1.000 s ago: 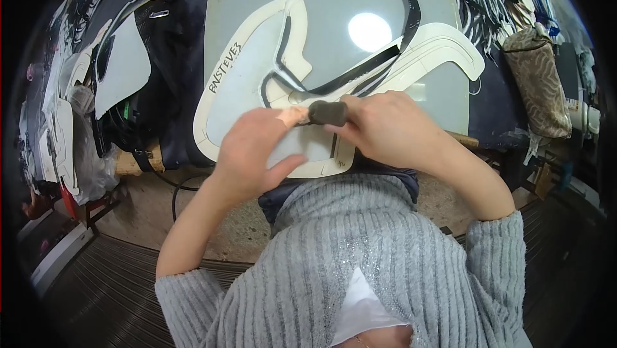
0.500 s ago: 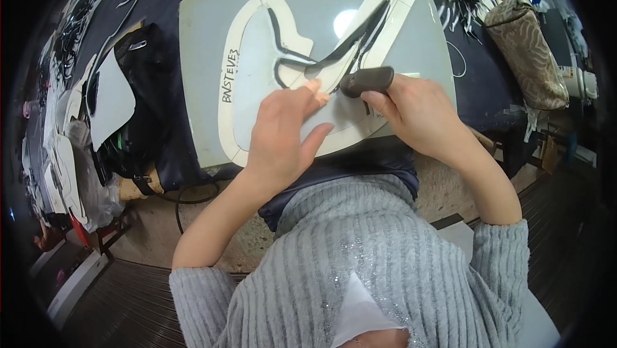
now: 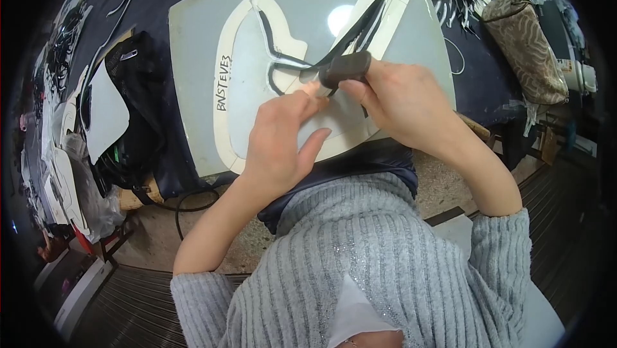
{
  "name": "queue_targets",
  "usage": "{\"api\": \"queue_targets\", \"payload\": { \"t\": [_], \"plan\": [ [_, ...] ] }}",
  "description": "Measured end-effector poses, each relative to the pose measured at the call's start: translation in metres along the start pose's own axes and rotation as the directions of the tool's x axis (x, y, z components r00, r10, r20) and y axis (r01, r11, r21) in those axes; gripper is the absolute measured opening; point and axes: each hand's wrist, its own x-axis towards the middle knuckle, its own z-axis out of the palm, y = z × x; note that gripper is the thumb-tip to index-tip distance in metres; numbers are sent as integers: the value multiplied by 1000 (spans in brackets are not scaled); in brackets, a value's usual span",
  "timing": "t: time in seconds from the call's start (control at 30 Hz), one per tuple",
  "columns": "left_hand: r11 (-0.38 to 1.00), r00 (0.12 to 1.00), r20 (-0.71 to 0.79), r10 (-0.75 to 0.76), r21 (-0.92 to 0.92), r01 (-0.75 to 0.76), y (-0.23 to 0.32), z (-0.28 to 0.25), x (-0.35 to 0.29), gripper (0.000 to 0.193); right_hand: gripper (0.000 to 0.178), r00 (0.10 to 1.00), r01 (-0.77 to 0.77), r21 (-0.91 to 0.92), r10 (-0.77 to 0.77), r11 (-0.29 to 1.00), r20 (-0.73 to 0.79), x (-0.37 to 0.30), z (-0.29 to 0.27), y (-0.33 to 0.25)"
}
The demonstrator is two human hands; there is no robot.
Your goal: Hammer leather components and fold material over a template to shape shoe uppers.
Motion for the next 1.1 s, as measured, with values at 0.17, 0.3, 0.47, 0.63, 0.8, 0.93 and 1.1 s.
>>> {"api": "queue_targets", "payload": {
  "t": [0.17,0.3,0.47,0.63,0.8,0.93,1.1],
  "plan": [
    [999,998,-52,32,8,-31,1,4,-5,65,33,999,15,-15,-15,1000,-50,2,-3,-7],
    [997,998,-1,58,52,-58,0,2,-3,62,34,986,44,-141,-20,989,166,-5,0,-5],
    [999,1000,1,26,47,-26,1,1,-6,62,34,995,-11,-68,17,998,96,0,-13,-14],
    [1000,999,-47,-15,-3,15,1,3,-5,61,33,980,7,-127,18,992,197,-7,0,-6],
    [1000,1000,31,8,-5,-7,-8,-10,0,61,33,976,-3,-132,31,991,216,-6,1,-1],
    [992,992,-7,124,13,-124,-10,-8,1,55,32,987,55,-72,-44,996,155,-3,-2,2],
    [984,984,-33,174,38,-173,-11,-7,-1,56,32,988,81,-109,-66,991,137,-4,1,-8]
  ]
}}
